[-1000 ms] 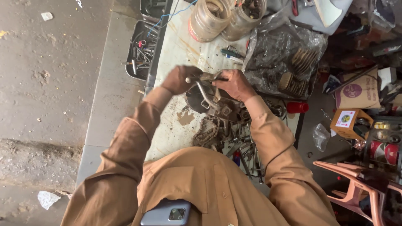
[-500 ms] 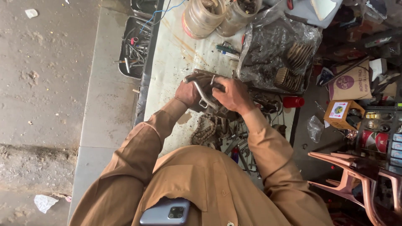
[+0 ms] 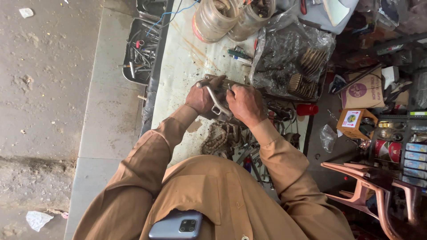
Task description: The person works on a motorcycle engine casing by hand and with pliers, removing components and using a screwdriver.
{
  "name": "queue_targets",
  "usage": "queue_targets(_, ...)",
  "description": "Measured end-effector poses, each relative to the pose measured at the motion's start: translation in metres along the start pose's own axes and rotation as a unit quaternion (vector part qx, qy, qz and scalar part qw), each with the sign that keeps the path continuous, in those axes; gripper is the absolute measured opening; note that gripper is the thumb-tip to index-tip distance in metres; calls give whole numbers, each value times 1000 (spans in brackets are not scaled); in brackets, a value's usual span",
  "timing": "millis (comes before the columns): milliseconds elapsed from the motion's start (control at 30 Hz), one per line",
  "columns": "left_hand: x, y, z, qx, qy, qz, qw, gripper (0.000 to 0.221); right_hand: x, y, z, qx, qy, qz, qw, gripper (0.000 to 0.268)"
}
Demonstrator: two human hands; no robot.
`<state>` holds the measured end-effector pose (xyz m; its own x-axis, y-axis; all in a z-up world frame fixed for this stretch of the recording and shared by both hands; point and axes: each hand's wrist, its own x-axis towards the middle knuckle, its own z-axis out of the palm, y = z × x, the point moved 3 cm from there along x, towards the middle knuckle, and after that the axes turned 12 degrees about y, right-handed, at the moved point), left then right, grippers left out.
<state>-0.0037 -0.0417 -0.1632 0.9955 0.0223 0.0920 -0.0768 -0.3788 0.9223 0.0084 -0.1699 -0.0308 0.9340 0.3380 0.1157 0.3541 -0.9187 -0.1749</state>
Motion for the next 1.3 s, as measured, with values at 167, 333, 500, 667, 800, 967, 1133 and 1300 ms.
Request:
queue_targets(167, -3, 4, -6, 6, 25, 17, 1000, 66, -4, 5, 4, -11, 10, 42, 999, 24)
queue_targets(333, -1, 6, -4, 45, -27, -43, 998, 49, -7, 5, 7, -2, 25, -30, 999, 23)
queue_targets(500, -1, -4, 7, 28, 28, 37, 999, 42, -5, 1, 33, -71, -19, -117, 990, 19)
queue_targets(667, -1, -20, 19, 44, 38, 64, 996, 35, 12, -4, 28, -45, -67, -159, 984, 13)
queue_targets(800, -1, -22, 19, 49, 40, 68, 996, 46, 15, -13, 19, -140, -83, -303, 939, 11)
queue_targets(967, -5, -16, 18, 63, 65, 121, 989, 40, 8, -13, 3, -103, -57, -197, 973, 18)
queue_targets(1133, -5, -36, 38, 137, -125, -120, 975, 40, 3, -10, -3, 17, -135, 156, 978, 43)
queue_targets(1300, -7, -15, 21, 72, -14, -12, 997, 43, 2, -12, 10, -1, -96, 93, 991, 21)
